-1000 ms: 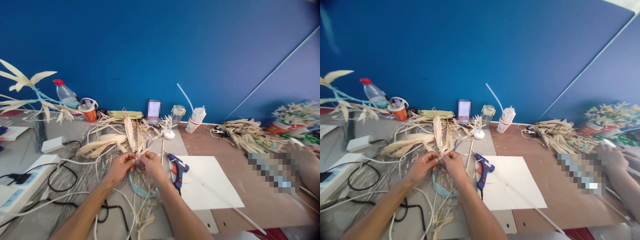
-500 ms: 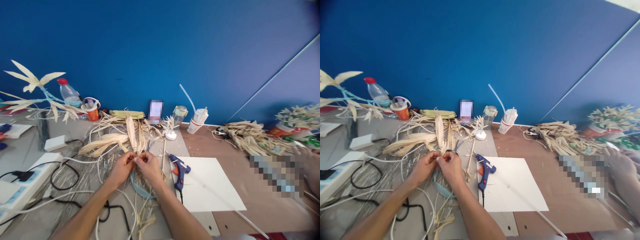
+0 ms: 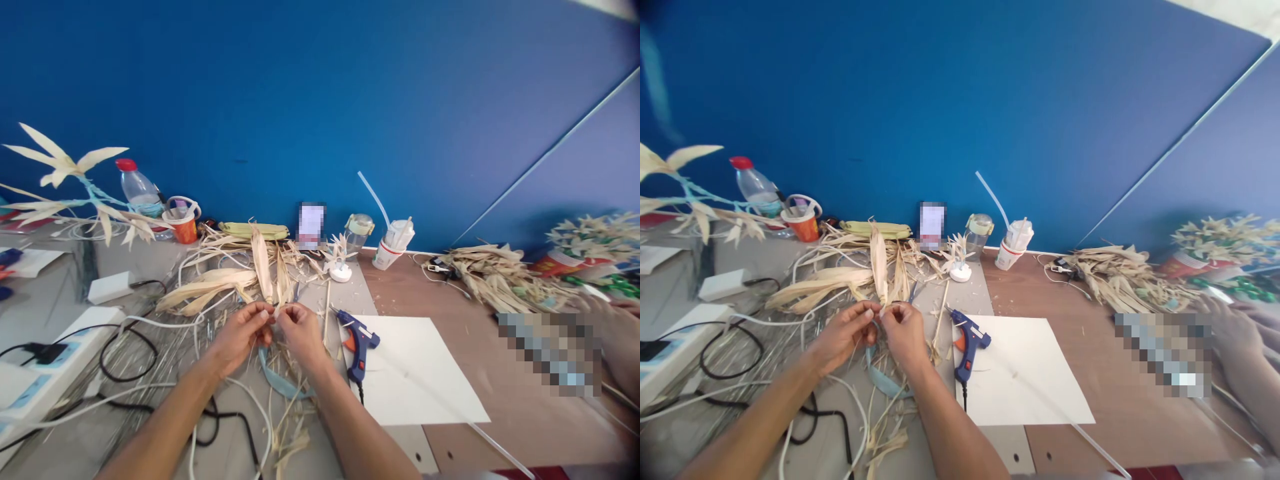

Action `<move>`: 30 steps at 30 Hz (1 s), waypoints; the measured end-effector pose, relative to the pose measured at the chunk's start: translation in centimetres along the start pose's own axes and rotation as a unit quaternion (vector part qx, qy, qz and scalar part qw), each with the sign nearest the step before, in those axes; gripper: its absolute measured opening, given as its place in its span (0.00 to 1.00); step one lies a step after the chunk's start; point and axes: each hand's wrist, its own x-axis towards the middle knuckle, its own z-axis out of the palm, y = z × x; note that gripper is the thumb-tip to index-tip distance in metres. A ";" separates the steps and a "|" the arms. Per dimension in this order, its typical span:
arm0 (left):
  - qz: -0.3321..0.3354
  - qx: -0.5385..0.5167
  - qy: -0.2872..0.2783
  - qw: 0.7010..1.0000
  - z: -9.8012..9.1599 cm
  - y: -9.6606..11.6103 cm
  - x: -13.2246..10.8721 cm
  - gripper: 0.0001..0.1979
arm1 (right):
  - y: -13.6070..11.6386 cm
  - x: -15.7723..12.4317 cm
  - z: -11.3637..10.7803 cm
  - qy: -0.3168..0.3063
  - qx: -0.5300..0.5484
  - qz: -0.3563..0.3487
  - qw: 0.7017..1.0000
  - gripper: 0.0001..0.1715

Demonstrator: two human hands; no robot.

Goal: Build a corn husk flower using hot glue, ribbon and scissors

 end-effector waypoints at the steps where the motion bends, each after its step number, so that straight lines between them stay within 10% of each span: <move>1: -0.002 0.000 0.001 1.000 0.0 0.0 0.0 0.14 | 0.0 0.0 0.0 0.000 0.002 0.001 1.000 0.07; 30: -0.034 -0.104 0.025 0.994 -0.5 -0.8 0.7 0.13 | 1.3 0.4 0.6 -0.025 0.141 0.043 0.989 0.07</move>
